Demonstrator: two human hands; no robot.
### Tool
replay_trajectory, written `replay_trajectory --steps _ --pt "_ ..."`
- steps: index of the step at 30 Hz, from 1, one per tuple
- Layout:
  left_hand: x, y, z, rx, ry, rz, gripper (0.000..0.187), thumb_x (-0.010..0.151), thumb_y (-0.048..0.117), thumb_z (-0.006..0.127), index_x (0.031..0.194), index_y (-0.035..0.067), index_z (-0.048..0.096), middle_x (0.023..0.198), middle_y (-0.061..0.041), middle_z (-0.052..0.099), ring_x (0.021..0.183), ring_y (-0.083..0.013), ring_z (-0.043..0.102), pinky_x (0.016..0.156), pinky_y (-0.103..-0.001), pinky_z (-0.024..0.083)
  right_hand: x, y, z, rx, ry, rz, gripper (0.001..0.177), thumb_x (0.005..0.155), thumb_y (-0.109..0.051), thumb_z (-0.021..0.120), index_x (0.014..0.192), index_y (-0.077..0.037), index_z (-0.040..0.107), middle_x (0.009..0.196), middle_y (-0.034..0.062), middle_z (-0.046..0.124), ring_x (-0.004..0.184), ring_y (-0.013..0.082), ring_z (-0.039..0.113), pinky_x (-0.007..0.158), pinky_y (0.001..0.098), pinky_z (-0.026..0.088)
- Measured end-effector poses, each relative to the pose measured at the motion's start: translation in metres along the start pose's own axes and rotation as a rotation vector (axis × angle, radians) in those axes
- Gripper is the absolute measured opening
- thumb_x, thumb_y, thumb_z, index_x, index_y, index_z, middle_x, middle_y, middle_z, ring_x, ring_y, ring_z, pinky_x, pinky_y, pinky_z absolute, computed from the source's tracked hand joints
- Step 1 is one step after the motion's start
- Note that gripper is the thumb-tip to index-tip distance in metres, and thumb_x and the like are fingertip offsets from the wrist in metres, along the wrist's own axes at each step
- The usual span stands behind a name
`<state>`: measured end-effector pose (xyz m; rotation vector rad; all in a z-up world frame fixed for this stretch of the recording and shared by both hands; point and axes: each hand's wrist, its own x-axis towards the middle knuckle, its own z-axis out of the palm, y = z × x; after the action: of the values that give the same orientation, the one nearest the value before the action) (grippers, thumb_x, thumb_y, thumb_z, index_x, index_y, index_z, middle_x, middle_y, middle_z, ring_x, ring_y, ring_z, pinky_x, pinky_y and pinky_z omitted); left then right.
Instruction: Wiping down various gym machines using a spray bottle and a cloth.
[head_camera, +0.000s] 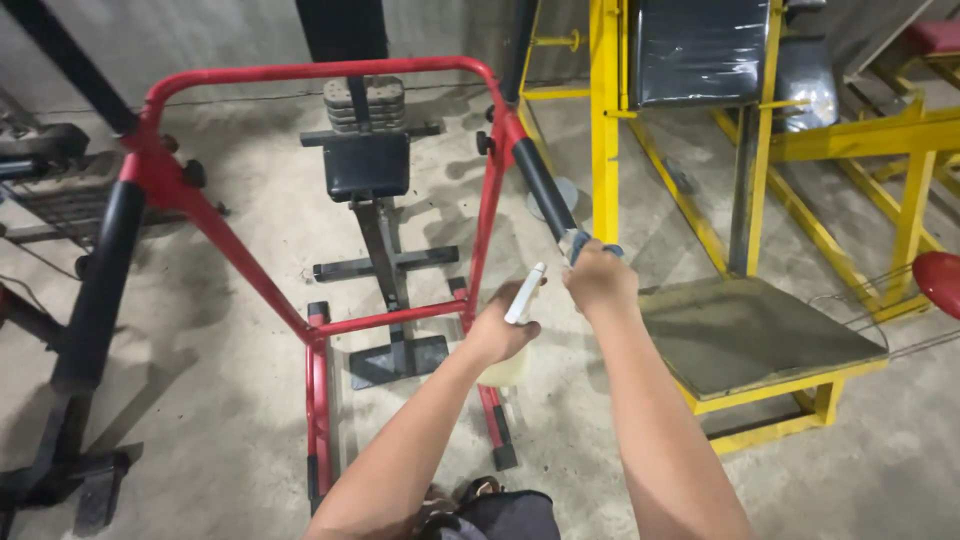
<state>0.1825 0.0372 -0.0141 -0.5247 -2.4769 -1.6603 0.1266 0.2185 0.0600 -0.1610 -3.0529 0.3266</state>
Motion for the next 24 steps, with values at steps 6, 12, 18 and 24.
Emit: replay_trajectory --steps 6,12,18,24 --pt "-0.026 0.009 -0.009 -0.091 -0.046 0.031 0.064 0.073 0.017 0.076 0.134 0.010 0.061 0.126 -0.015 0.069 0.117 -0.0328 0.068 0.099 -0.039 0.053 -0.026 0.036 0.025 0.094 -0.034 0.212 0.034 0.101 -0.033 0.058 0.121 -0.007 0.065 0.113 0.0222 0.074 0.108 0.0416 0.071 0.091 0.0531 0.056" --pt "-0.084 0.018 -0.045 -0.116 -0.153 -0.162 0.061 0.071 0.016 0.074 0.130 0.010 0.062 0.108 -0.016 0.074 0.103 -0.0317 0.074 0.091 -0.040 0.057 -0.110 0.013 0.084 1.063 0.050 -0.157 0.047 0.086 -0.010 0.060 0.132 -0.002 0.060 0.121 0.0130 0.070 0.112 0.0278 0.064 0.094 0.0419 0.050" --pt "-0.151 0.052 -0.109 0.114 -0.178 -0.218 0.060 0.072 0.023 0.077 0.129 0.010 0.062 0.110 -0.019 0.073 0.106 -0.0348 0.070 0.090 -0.043 0.055 -0.117 -0.003 0.238 2.179 -0.442 0.445 0.010 0.092 -0.015 0.065 0.095 -0.006 0.063 0.090 0.0089 0.067 0.088 0.0267 0.067 0.085 0.0418 0.055" --pt "-0.190 0.041 -0.145 0.560 -0.213 -0.199 0.049 0.075 0.028 0.074 0.116 0.005 0.060 0.106 -0.020 0.069 0.107 -0.0391 0.065 0.091 -0.049 0.052 -0.191 -0.120 0.148 2.208 -0.476 0.634 0.011 0.084 -0.022 0.062 0.088 -0.012 0.064 0.082 0.0033 0.069 0.081 0.0241 0.067 0.082 0.0430 0.056"
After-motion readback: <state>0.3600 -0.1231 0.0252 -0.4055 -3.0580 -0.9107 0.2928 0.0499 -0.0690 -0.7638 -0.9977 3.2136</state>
